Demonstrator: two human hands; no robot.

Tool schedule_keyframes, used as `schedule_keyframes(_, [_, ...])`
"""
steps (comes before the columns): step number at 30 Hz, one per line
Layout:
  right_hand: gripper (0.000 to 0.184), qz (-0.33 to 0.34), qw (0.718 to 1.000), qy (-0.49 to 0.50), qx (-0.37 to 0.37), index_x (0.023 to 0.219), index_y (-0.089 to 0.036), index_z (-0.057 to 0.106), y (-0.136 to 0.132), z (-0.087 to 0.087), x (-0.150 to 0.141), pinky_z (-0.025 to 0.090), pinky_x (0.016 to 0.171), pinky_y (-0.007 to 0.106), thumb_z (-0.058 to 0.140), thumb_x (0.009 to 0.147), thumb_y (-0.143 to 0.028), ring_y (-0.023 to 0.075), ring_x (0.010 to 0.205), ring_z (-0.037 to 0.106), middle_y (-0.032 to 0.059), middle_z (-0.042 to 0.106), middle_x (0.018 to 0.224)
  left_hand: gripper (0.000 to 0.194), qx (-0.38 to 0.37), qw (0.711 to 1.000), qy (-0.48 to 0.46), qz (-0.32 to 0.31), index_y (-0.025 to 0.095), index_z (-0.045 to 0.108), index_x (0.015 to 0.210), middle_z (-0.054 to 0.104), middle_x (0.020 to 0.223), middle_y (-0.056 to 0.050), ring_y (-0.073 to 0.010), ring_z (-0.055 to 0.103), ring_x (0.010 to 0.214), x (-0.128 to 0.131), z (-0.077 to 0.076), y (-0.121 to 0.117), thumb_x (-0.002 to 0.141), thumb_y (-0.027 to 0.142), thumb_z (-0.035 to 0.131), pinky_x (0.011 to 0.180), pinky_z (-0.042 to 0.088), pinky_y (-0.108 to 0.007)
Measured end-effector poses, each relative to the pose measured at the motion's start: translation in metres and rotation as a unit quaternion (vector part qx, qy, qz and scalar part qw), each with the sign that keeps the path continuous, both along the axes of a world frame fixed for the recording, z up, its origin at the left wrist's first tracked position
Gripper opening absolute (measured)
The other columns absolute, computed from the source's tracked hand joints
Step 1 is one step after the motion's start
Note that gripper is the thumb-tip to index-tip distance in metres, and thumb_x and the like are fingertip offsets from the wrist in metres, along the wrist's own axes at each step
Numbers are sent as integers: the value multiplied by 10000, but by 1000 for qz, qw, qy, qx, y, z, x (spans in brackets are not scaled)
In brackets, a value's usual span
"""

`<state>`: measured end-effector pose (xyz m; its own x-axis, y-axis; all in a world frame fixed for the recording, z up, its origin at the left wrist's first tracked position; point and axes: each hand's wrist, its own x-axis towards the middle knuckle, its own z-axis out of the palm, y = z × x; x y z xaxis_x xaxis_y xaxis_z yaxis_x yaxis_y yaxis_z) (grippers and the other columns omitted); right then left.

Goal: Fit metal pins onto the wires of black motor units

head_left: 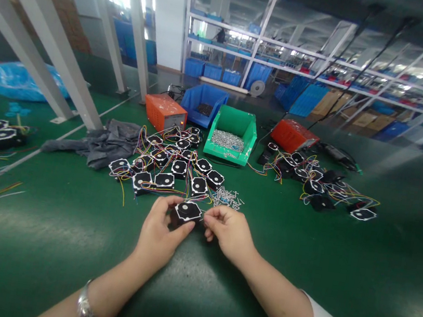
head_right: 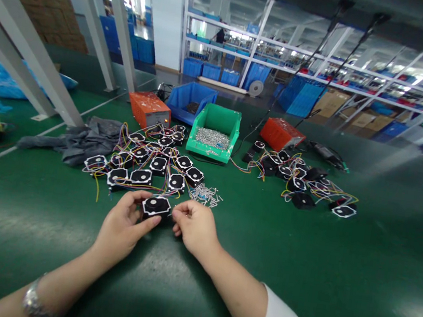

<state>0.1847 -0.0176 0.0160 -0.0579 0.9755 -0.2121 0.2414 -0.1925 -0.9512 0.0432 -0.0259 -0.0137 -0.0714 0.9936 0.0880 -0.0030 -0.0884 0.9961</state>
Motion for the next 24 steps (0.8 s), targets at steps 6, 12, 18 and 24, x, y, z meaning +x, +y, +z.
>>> schedule_keyframes(6, [91, 45, 987, -138, 66, 624, -166, 507, -3, 2, 5, 382, 421, 190, 467, 694, -123, 84, 411, 477, -46, 479, 466, 376, 29, 998, 55, -12, 181, 463, 940, 477, 938, -53, -194, 508, 883, -2, -3, 0, 599, 206, 619, 785, 428, -356])
schedule_keyframes(12, [123, 103, 895, -342, 268, 645, -164, 545, -9, 4, 7, 378, 565, 234, 478, 723, -97, 121, 596, 490, 10, 533, 623, 366, 85, 990, 113, -7, 197, 471, 936, 445, 930, -47, -201, 476, 902, -2, -3, -1, 601, 187, 618, 770, 436, -359])
schedule_keyframes(18, [113, 48, 917, -278, 282, 671, -180, 576, -9, -2, 2, 392, 597, 235, 493, 734, -136, 123, 623, 511, 5, 553, 624, 343, 67, 994, 89, 0, 195, 485, 908, 450, 908, -37, -194, 493, 878, -1, -2, 0, 594, 201, 623, 757, 446, -351])
schedule_keyframes(24, [116, 11, 950, -198, 243, 713, -185, 588, -6, -10, -1, 420, 589, 236, 478, 742, -164, 121, 605, 542, 6, 569, 632, 344, 40, 996, 75, -10, 188, 466, 911, 449, 911, -34, -183, 502, 873, 0, -2, 0, 604, 214, 619, 766, 448, -346])
